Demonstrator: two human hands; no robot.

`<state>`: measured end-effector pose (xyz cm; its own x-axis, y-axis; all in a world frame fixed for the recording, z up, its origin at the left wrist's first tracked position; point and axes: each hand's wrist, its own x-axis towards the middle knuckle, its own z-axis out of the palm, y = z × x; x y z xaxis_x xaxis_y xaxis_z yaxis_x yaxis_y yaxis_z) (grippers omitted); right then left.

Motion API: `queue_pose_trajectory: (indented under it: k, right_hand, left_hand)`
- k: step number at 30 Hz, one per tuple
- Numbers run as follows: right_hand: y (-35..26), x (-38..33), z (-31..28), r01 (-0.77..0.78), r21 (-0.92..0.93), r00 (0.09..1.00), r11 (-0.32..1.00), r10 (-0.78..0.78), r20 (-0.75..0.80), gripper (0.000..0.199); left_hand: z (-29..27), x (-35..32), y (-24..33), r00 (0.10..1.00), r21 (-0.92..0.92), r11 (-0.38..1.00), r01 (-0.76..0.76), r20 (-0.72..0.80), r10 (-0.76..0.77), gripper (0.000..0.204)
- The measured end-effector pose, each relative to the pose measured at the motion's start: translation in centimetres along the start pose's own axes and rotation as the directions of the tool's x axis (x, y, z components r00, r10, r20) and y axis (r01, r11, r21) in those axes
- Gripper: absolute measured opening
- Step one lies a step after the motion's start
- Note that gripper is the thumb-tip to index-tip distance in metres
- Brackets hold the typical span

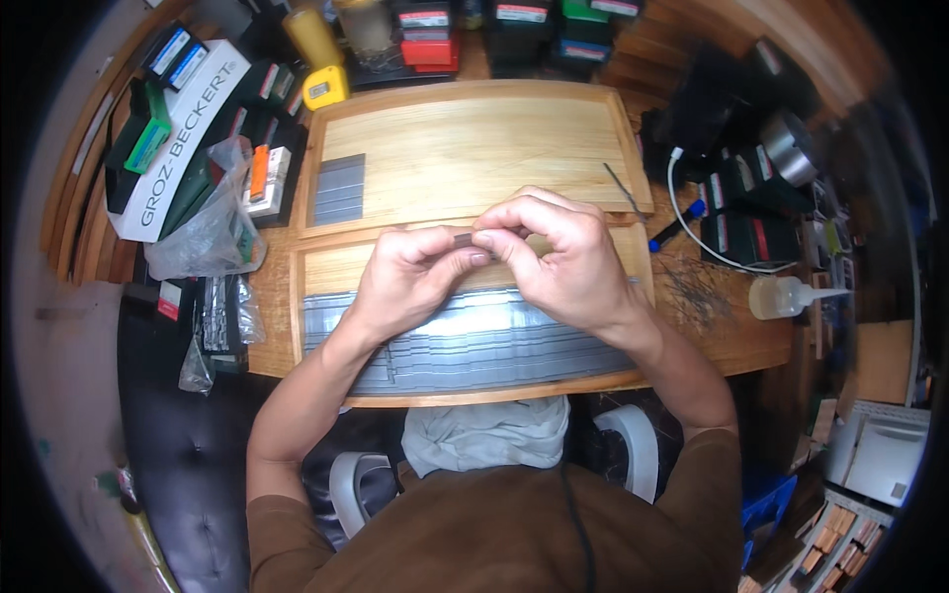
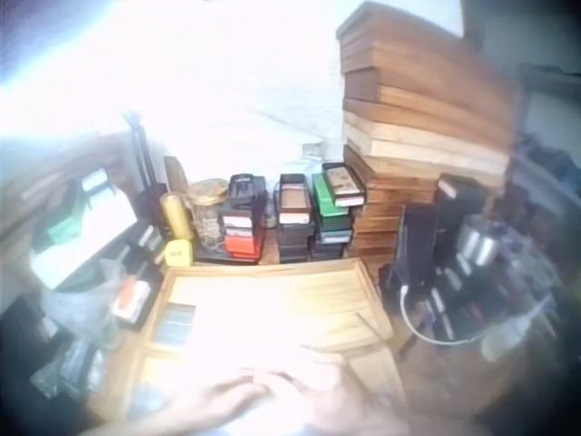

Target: The person repeatedly picks up small rectangular metal pieces from a wooden tray, wipes them with a cloth, and places them back on the tray. The person handles the pieces one at a time, occasionally stacking them.

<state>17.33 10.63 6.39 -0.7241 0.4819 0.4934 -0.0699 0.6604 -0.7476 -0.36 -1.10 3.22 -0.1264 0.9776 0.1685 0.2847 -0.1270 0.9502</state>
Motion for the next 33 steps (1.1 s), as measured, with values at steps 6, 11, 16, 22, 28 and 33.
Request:
queue_pose_trajectory:
  k: [6, 11, 16, 22, 28, 33]
  right_hand:
    - [1.5, -0.1, 2.0, -0.063, 0.145, 0.998, 0.987, 0.064, 0.002, 0.011]
    - [2.0, -0.1, 1.2, -0.219, 0.204, 0.973, 0.954, 0.199, 0.113, 0.012]
    - [2.1, -0.1, 1.7, -0.13, 0.24, 0.991, 0.962, 0.117, 0.066, 0.01]
    - [2.1, 0.1, 1.7, -0.118, 0.226, 0.992, 0.967, 0.104, 0.072, 0.012]
    - [2.4, -0.2, 1.6, 0.046, 0.104, 0.999, 0.994, -0.044, -0.029, 0.013]
    - [2.8, 0.0, 1.3, 0.262, -0.006, 0.965, 0.965, -0.262, -0.027, 0.016]
  left_hand:
    - [0.0, -0.1, -0.5, 1.0, 0.009, 1.0, 0.0, -0.023, 0.0, 0.017]
    - [0.2, 0.1, -0.4, 0.999, -0.019, 0.999, 0.04, -0.015, -0.04, 0.02]
    - [-0.3, 0.1, -1.3, 0.994, 0.044, 0.994, 0.103, 0.037, -0.105, 0.021]
    - [0.0, 0.0, -1.0, 0.996, -0.092, 0.991, 0.095, 0.006, -0.094, 0.02]
    - [-0.1, 0.0, -1.8, 0.997, -0.073, 0.995, 0.074, 0.02, -0.072, 0.019]
    - [0.1, 0.0, -1.8, 0.999, -0.01, 0.999, 0.045, -0.002, -0.045, 0.017]
